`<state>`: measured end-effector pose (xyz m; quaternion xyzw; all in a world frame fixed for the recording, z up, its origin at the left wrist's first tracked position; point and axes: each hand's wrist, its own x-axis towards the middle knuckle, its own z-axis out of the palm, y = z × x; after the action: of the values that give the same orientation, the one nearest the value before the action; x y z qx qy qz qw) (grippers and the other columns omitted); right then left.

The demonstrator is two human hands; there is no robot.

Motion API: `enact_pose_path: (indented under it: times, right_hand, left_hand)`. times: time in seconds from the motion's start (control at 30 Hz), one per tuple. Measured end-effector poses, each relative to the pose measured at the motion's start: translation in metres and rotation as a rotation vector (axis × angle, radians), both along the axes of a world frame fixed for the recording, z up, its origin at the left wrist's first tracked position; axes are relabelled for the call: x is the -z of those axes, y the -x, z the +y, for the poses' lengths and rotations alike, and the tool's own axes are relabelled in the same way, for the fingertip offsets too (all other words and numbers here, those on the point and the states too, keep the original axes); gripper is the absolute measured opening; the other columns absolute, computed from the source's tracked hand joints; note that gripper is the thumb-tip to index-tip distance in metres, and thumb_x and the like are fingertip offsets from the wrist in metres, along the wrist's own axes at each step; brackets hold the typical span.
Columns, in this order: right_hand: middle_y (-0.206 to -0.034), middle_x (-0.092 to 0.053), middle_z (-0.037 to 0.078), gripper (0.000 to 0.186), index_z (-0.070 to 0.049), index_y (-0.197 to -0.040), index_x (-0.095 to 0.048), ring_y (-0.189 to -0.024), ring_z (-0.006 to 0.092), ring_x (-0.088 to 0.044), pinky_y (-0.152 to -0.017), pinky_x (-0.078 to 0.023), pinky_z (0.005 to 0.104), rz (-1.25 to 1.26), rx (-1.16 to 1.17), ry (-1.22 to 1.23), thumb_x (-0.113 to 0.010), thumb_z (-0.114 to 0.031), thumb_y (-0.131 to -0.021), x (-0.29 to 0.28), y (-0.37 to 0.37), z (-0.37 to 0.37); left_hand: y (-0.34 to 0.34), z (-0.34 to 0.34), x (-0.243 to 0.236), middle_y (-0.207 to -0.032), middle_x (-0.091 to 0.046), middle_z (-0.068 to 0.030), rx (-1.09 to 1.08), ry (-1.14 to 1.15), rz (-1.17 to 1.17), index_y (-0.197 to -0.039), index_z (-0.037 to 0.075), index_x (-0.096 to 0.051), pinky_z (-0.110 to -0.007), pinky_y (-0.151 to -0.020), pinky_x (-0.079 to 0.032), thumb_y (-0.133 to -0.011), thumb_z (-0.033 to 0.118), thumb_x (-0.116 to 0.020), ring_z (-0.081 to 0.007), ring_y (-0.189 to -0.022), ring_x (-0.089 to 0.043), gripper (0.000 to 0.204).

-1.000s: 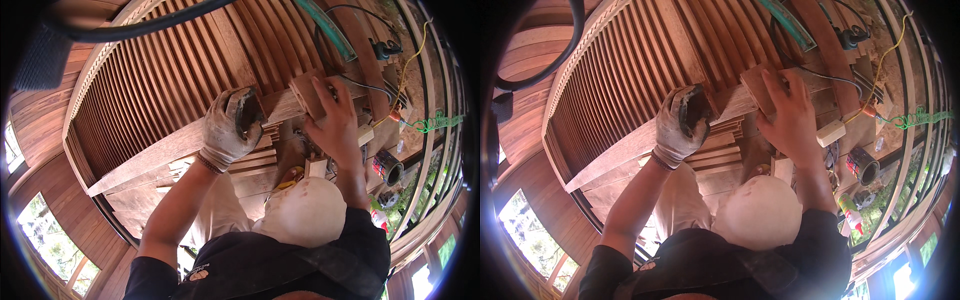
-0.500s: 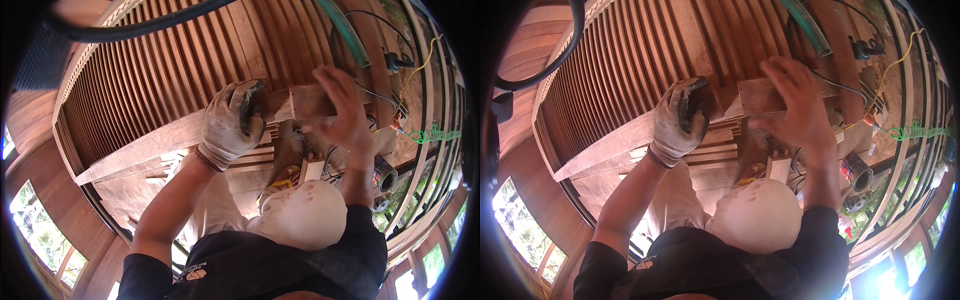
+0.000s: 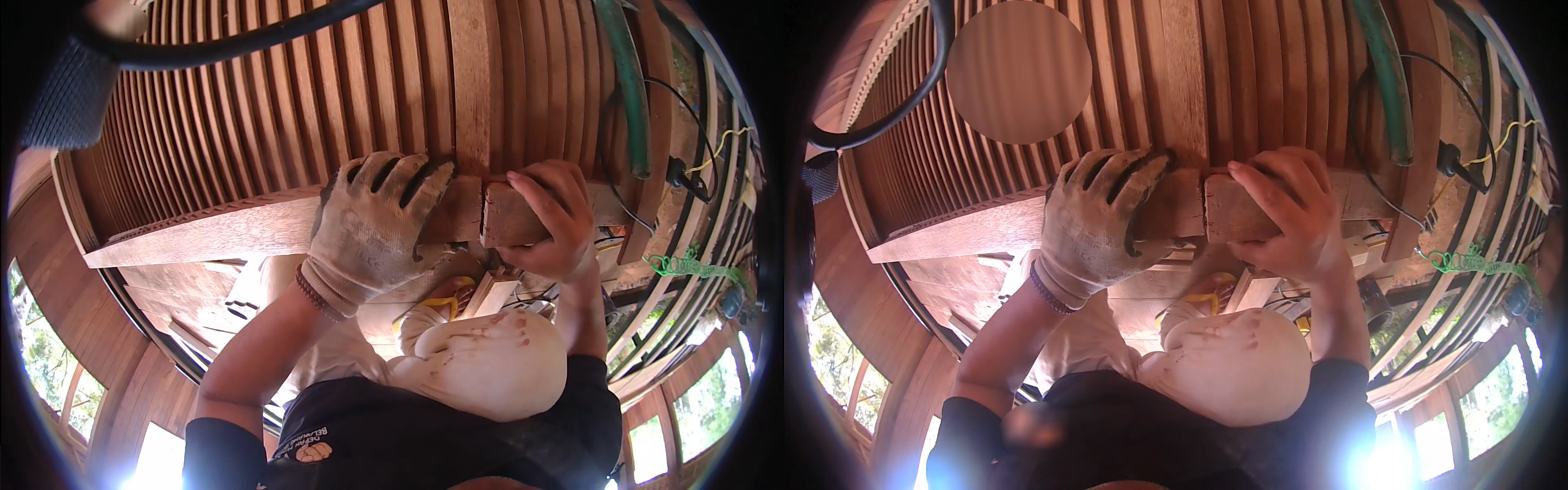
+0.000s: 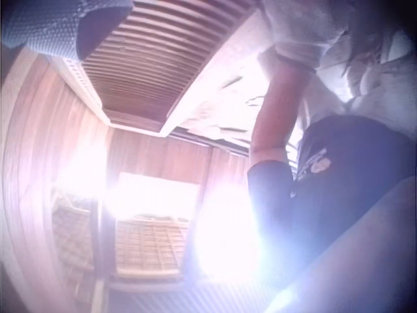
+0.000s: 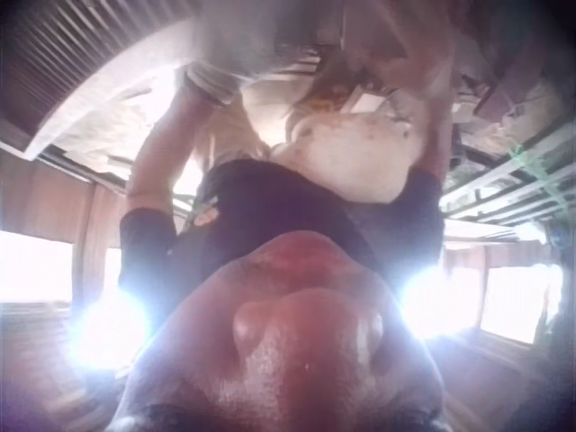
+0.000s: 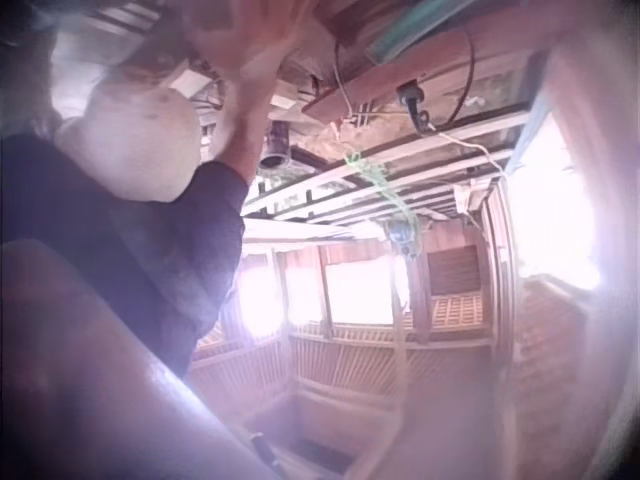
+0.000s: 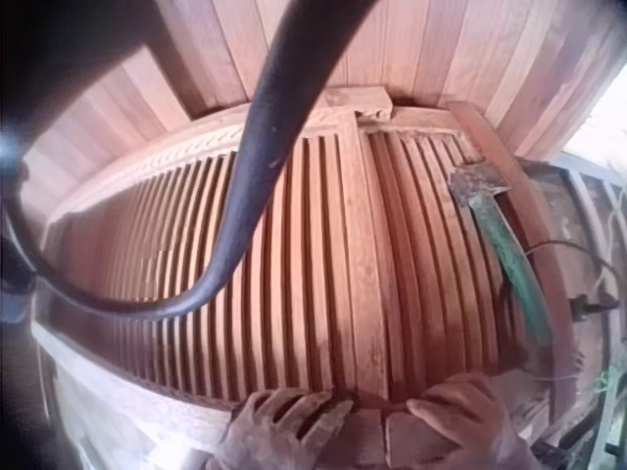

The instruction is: The person installs wooden slats into a curved ceiling structure. They pick up slats, align them with existing pieces, and use a hammer to tap them into place. The person also uses a small block of wood to assist with alignment and spacing.

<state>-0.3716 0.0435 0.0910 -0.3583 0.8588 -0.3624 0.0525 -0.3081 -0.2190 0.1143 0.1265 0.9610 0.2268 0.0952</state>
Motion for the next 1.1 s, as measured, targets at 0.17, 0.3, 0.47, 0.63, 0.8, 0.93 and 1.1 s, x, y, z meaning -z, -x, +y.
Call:
enact_pose_path:
  times: [0.17, 0.3, 0.47, 0.63, 0.8, 0.93, 1.1]
  right_hand:
    - [-0.113, -0.065, 0.01, 0.083, -0.01, -0.121, -0.073, -0.101, 0.0349, -0.062, -0.085, -0.053, 0.0471, -0.014, -0.053, 0.009, -0.087, -0.012, -0.039, -0.003, 0.007, -0.003]
    - [-0.11, -0.067, 0.01, 0.084, -0.01, -0.12, -0.074, -0.1, 0.0344, -0.062, -0.086, -0.053, 0.0461, -0.004, -0.058, 0.031, -0.087, -0.017, -0.038, 0.003, 0.012, -0.002]
    - [-0.106, -0.068, 0.009, 0.082, -0.011, -0.119, -0.074, -0.098, 0.0339, -0.061, -0.087, -0.051, 0.0448, 0.021, 0.023, 0.044, -0.086, -0.02, -0.038, 0.004, 0.007, -0.007]
    - [-0.109, -0.066, 0.008, 0.084, -0.012, -0.12, -0.073, -0.099, 0.0336, -0.06, -0.086, -0.049, 0.0449, 0.056, 0.049, -0.002, -0.088, -0.021, -0.038, 0.006, 0.0, -0.011]
    - [-0.111, -0.065, 0.008, 0.086, -0.013, -0.121, -0.072, -0.101, 0.0341, -0.06, -0.086, -0.049, 0.0455, -0.029, 0.072, -0.072, -0.09, -0.021, -0.037, -0.008, -0.001, -0.019]
    - [-0.11, -0.064, 0.008, 0.087, -0.013, -0.12, -0.071, -0.101, 0.0345, -0.06, -0.086, -0.05, 0.0459, -0.044, 0.067, -0.096, -0.092, -0.021, -0.035, -0.01, -0.002, -0.019]
    - [-0.107, -0.063, 0.009, 0.082, -0.011, -0.118, -0.071, -0.099, 0.0354, -0.061, -0.083, -0.051, 0.0462, -0.019, 0.088, -0.102, -0.091, -0.015, -0.039, -0.012, -0.003, -0.019]
  left_hand:
    - [0.0, -0.002, -0.001, -0.128, -0.066, -0.0116, 0.009, -0.005, 0.009, -0.135, 0.014, -0.064, -0.049, -0.097, -0.05, -0.064, 0.046, -0.087, -0.0344, -0.115, -0.064, 0.082]
    - [0.006, -0.005, -0.005, -0.121, -0.068, -0.0178, -0.052, -0.188, -0.083, -0.143, 0.007, -0.057, -0.051, -0.094, -0.052, -0.083, 0.053, -0.076, -0.0359, -0.109, -0.065, 0.078]
    - [0.076, -0.009, 0.002, -0.093, -0.073, -0.016, -0.25, -0.472, -0.399, -0.123, 0.001, -0.063, -0.043, -0.071, -0.057, -0.094, 0.039, -0.07, -0.0291, -0.077, -0.071, 0.048]
    - [0.113, -0.012, 0.024, -0.077, -0.073, -0.012, -0.371, -0.712, -0.592, -0.102, -0.002, -0.069, -0.034, -0.055, -0.056, -0.1, 0.031, -0.066, -0.019, -0.061, -0.07, 0.033]
    - [0.114, -0.02, 0.026, -0.076, -0.072, -0.0077, -0.294, -0.794, -0.653, -0.106, 0.002, -0.069, -0.031, -0.057, -0.055, -0.102, 0.029, -0.061, -0.0153, -0.066, -0.071, 0.028]
    - [0.112, -0.015, 0.019, -0.076, -0.072, -0.0083, -0.308, -0.831, -0.672, -0.108, 0.003, -0.069, -0.033, -0.063, -0.056, -0.102, 0.029, -0.059, -0.017, -0.07, -0.073, 0.028]
    - [0.112, -0.01, 0.012, -0.078, -0.072, -0.0127, -0.317, -0.749, -0.635, -0.106, 0.003, -0.068, -0.037, -0.068, -0.057, -0.103, 0.031, -0.056, -0.0239, -0.074, -0.074, 0.031]
